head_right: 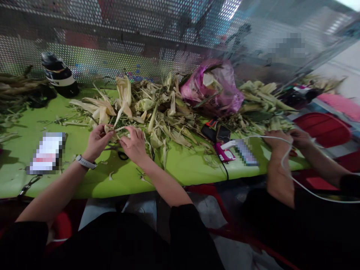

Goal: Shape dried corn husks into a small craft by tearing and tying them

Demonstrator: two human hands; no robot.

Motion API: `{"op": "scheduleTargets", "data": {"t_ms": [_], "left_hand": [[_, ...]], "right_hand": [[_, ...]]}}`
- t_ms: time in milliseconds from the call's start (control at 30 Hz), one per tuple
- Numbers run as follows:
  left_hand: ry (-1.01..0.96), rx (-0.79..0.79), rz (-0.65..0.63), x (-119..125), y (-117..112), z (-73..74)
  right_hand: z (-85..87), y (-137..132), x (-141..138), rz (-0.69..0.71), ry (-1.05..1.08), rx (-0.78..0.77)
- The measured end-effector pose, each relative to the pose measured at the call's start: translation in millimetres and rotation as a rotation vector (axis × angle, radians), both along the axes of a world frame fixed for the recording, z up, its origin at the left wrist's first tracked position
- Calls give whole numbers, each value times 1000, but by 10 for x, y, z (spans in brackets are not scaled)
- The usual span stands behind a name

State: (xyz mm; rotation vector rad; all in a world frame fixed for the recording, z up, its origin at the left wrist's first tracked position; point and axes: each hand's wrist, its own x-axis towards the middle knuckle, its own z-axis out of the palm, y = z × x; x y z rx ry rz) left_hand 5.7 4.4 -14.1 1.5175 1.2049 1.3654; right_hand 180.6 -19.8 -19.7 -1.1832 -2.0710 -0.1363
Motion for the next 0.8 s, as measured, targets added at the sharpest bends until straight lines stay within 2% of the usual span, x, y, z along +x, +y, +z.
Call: {"op": "scheduleTargets", "data": {"t_ms": [133,233,300,400,600,700,800], "left_hand": [[159,47,-71,-55,5,62],[333,134,-158,-80,-15,136],[365,146,-225,-87,-30,183],[297,77,-307,-90,-43,220],[18,-150,-322,-81,-76,205],[1,-224,-361,-50,-100,203],[-52,-257,-305,-22,-79,177]], "right_hand": [[64,-24,10,36,-13,149],[68,26,51,79,42,151],[62,63,73,142,104,73],[63,84,82,200,240,-98],[46,75,62,228,598,-489],[20,111,53,225,779,-658],[44,152,60,193,999,-771]]}}
